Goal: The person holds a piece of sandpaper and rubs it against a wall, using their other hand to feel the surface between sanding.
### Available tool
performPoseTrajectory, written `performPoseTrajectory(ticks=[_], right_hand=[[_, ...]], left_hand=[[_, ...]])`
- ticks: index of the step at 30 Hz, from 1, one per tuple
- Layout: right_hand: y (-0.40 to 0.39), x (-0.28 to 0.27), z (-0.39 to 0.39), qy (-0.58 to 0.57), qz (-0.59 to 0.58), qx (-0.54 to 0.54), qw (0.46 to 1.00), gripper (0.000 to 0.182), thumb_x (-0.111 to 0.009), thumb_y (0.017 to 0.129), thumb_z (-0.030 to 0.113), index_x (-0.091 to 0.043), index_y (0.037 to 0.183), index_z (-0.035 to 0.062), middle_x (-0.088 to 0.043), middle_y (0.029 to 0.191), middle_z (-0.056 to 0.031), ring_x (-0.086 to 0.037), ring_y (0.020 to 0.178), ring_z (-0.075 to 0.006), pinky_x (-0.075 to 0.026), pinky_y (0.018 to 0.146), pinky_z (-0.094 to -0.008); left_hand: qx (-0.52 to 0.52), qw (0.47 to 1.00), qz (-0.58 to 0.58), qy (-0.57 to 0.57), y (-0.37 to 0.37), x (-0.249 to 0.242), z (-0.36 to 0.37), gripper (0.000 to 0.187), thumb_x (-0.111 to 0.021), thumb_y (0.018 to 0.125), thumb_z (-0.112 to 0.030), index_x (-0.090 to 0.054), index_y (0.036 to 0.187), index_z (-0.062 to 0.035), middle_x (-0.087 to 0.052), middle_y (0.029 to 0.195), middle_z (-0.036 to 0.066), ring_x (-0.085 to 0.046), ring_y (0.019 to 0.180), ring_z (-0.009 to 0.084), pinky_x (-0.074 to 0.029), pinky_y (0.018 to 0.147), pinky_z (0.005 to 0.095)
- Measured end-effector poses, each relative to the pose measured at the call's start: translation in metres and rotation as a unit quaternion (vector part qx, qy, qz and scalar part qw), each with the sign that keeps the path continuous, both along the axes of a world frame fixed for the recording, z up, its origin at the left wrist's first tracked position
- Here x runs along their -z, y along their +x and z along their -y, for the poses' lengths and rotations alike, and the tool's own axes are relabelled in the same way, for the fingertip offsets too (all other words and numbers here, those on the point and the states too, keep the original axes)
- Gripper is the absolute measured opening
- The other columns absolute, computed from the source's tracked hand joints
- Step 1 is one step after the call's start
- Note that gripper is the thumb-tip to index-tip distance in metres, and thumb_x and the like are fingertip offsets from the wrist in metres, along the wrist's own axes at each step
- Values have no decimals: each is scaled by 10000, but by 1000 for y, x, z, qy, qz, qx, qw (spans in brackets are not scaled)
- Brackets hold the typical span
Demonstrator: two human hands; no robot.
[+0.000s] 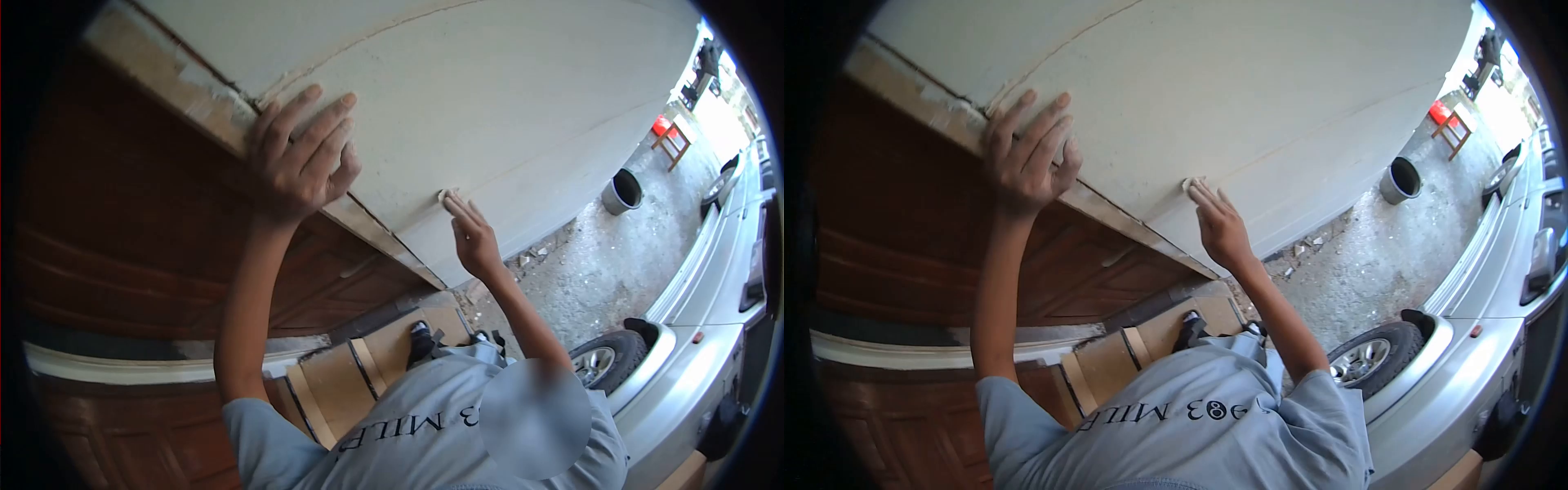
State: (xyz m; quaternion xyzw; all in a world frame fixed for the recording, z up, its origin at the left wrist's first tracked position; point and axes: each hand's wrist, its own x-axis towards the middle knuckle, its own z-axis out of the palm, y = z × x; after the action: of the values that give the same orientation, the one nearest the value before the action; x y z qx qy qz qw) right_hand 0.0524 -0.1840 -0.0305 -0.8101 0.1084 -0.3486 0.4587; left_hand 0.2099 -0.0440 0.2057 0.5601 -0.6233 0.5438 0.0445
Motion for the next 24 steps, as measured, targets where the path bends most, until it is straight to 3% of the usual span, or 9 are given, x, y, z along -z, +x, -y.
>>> performPoseTrajectory(ticks=[1,3,5,9,11,14,17,19,24], right_hand=[[-11,1,-1,138,-20,-35,990,363,-460,897,60,-489,1254,5,-510,1267,-158,-516,1152,-252,-409,958,-411],[-29,-16,-3,505,104,-50,855,370,-411,928,122,-463,1261,-31,-512,1237,-182,-522,1131,-271,-459,911,-404],[-55,-43,-5,617,170,-118,759,383,-426,913,133,-453,1265,-17,-531,1213,-160,-523,1126,-250,-454,908,-405],[-90,-72,-19,642,161,-113,741,355,-444,901,144,-478,1228,11,-564,1155,-105,-545,1063,-191,-452,862,-375],[-104,-76,-28,650,142,-98,740,331,-450,900,157,-500,1196,18,-575,1128,-76,-554,1023,-161,-449,835,-356],[-114,-71,-41,643,173,-93,740,253,-506,882,130,-542,1107,19,-612,995,-53,-593,898,-144,-465,771,-309],[-114,-58,-52,623,198,-93,751,161,-540,868,67,-570,1014,7,-626,899,-59,-604,816,-134,-473,723,-260],[-114,-43,-58,599,179,-130,769,132,-538,870,52,-575,986,0,-624,884,-63,-603,827,-137,-478,708,-254],[-110,-33,-82,349,106,78,928,273,-628,827,53,-557,1079,-23,-596,814,-28,-554,739,-74,-458,653,-220]], left_hand=[[5,1000,-4,-8,0,-1,1,104,-578,779,-190,-656,805,-126,-657,1064,-39,-536,1093,206,-323,991,383],[21,1000,-14,-16,-1,0,2,97,-582,765,-197,-655,766,-134,-656,1054,-65,-533,1086,176,-308,1003,359],[14,999,-44,-22,-11,5,1,114,-577,767,-202,-655,786,-122,-635,1107,-50,-526,1097,205,-316,1000,379],[57,979,-191,-52,-38,49,1,194,-582,766,-224,-646,912,-111,-612,1152,14,-520,1107,238,-332,992,410],[125,922,-361,-71,-67,91,4,263,-588,768,-227,-622,987,-87,-612,1131,77,-533,1083,265,-363,967,411],[167,736,-654,-46,-123,154,3,329,-608,795,-247,-586,1029,-15,-622,1041,150,-583,975,282,-430,883,371],[178,457,-871,12,-164,185,-8,327,-645,828,-246,-586,1027,7,-636,974,82,-589,907,147,-441,824,295],[196,413,-889,-19,-181,181,-10,203,-631,838,-163,-619,963,-4,-652,884,52,-601,818,122,-458,751,259],[88,543,-835,-19,-170,185,-34,124,-629,826,-109,-636,822,15,-645,722,72,-596,685,106,-463,622,257]])
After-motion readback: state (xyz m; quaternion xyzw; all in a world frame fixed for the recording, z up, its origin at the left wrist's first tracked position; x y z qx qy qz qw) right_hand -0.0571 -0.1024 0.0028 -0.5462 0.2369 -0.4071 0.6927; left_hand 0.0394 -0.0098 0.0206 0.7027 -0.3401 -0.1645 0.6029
